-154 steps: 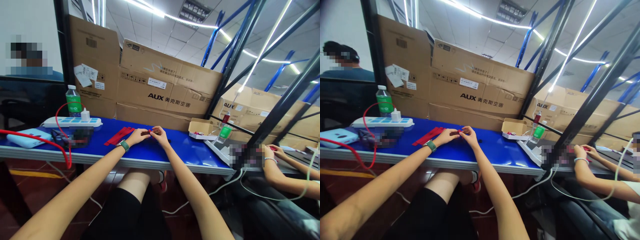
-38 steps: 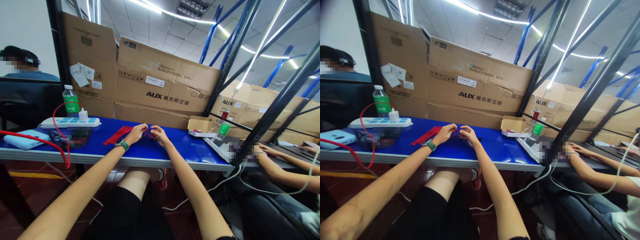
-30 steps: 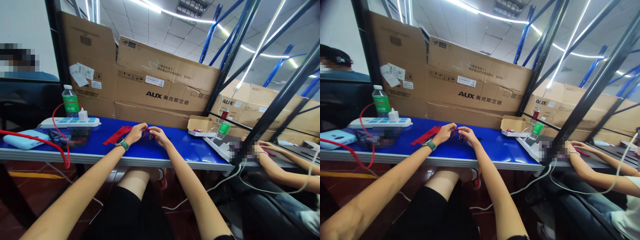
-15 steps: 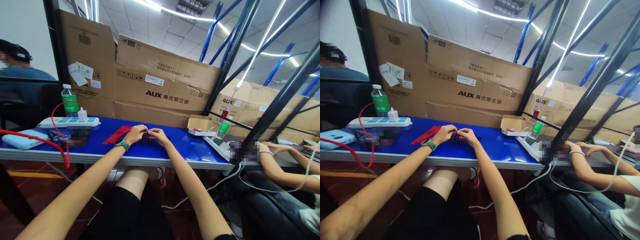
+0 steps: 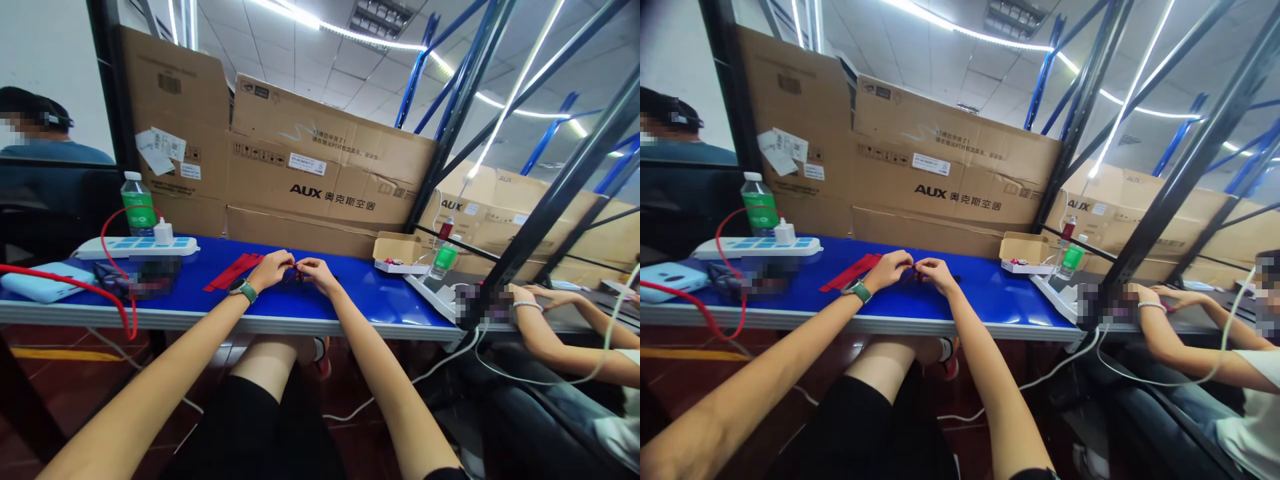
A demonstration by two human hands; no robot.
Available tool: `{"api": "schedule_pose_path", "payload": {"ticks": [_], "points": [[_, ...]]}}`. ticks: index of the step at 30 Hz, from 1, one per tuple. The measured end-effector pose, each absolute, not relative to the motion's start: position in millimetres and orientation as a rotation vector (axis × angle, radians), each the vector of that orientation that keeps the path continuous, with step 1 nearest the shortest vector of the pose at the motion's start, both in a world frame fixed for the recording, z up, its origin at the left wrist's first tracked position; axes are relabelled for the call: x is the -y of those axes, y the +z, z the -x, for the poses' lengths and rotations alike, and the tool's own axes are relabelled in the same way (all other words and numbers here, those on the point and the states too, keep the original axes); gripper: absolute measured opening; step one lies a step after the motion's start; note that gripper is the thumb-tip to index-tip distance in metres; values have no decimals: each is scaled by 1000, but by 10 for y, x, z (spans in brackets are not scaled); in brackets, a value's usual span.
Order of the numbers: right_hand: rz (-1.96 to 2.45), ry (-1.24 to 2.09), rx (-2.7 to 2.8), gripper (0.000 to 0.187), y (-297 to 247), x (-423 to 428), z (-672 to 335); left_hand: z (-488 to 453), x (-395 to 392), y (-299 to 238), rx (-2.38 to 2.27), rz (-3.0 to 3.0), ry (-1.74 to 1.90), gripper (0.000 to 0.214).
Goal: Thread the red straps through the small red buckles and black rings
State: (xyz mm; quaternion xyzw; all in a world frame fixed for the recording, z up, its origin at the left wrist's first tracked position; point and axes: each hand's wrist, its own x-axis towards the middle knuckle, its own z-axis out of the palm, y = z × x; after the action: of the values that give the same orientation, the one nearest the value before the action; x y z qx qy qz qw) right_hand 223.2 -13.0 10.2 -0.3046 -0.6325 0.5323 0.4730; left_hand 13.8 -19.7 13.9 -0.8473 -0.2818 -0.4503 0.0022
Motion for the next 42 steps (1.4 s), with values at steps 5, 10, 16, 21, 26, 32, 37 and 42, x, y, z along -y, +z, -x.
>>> {"api": "schedule_pose_path", "payload": {"ticks": [5,10,16,21,26,32,37,42], "points": [[709,1271,1509,49,89,123,-2259,-112,182,93,895,2751,-1398,19],[723,1282,1588,51,37,84,-2233,-70,107,68,950,2695,-1267,13],[848,901,1873,22,38,34,-2240,30,-19,-72,1197,2495,-1212,14],[1097,333,1697,34,85,-28,-2394,-29,-4,-122,1346,2411,-1213,35],[1635,-25,1585,37,104,46,-2526,-94,-3,-182,1319,2493,-1009,30],[2011,-18,1526,38,82,91,-2479,-75,-51,-237,1489,2607,-793,37],[2127,202,1810,64,1,44,-2486,-52,25,-132,1725,2388,-799,57],[2142,166,1905,63,-55,12,-2502,39,83,-78,2077,2050,-624,44]]}}
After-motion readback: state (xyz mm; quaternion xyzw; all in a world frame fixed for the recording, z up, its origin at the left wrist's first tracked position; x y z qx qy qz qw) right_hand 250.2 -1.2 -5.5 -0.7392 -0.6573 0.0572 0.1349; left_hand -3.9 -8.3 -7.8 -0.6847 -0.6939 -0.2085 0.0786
